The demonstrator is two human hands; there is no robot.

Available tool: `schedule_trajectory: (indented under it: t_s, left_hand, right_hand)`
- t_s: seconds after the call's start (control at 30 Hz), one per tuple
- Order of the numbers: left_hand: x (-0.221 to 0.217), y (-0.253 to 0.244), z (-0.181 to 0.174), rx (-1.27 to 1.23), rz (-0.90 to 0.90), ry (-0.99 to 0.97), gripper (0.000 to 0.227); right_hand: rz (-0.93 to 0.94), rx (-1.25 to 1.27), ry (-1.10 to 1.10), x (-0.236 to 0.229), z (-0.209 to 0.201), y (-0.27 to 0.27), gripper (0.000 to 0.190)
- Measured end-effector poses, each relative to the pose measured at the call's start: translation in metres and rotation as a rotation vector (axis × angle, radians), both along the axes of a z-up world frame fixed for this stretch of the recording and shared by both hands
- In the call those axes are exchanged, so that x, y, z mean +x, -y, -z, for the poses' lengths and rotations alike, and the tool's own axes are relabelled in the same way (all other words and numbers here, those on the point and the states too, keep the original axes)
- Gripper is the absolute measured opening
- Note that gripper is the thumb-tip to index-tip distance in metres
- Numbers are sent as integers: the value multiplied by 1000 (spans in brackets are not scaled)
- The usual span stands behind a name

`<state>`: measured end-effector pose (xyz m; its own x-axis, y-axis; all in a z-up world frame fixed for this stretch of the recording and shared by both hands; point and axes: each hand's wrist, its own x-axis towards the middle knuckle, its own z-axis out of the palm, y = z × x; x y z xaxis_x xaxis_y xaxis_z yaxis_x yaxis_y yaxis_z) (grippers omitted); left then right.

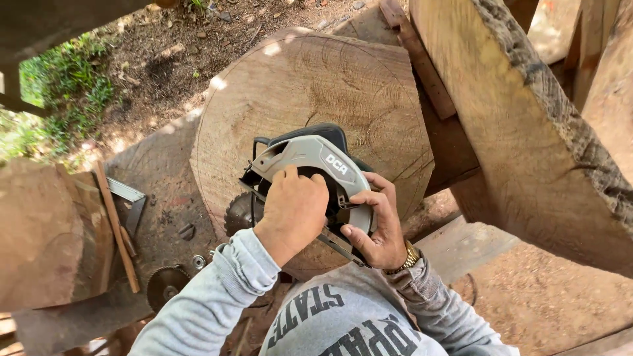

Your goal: The recorder is replacing the cutting blade on a circular saw by loosening the central bolt with an allen key.

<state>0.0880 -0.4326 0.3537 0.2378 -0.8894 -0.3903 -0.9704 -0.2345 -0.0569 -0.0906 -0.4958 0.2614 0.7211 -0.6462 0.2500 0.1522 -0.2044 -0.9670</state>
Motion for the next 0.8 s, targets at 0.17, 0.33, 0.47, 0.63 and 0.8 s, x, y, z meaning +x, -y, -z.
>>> schedule_trajectory:
  t_s: [0.17,0.33,0.47,0.63,0.8]
  left_hand:
    - [5,7,-18,86,-70,-114,44]
    - [2,1,-18,4,-112,-169,48]
    - [1,5,-18,11,-97,-138,47]
    - [3,6,-18,70,-75,-154,42]
    - [1,12,-18,173,-141,-154,45]
  right_hand:
    - [-7,-14,9,0,-2,1,49]
    - [-13,-6,-16,-2,-7,1,49]
    - [18,-14,-41,0,-11,2,48]
    - [30,-49,-60,2,-14,3,48]
    - [29,-15,-75,0,-13,2,47]
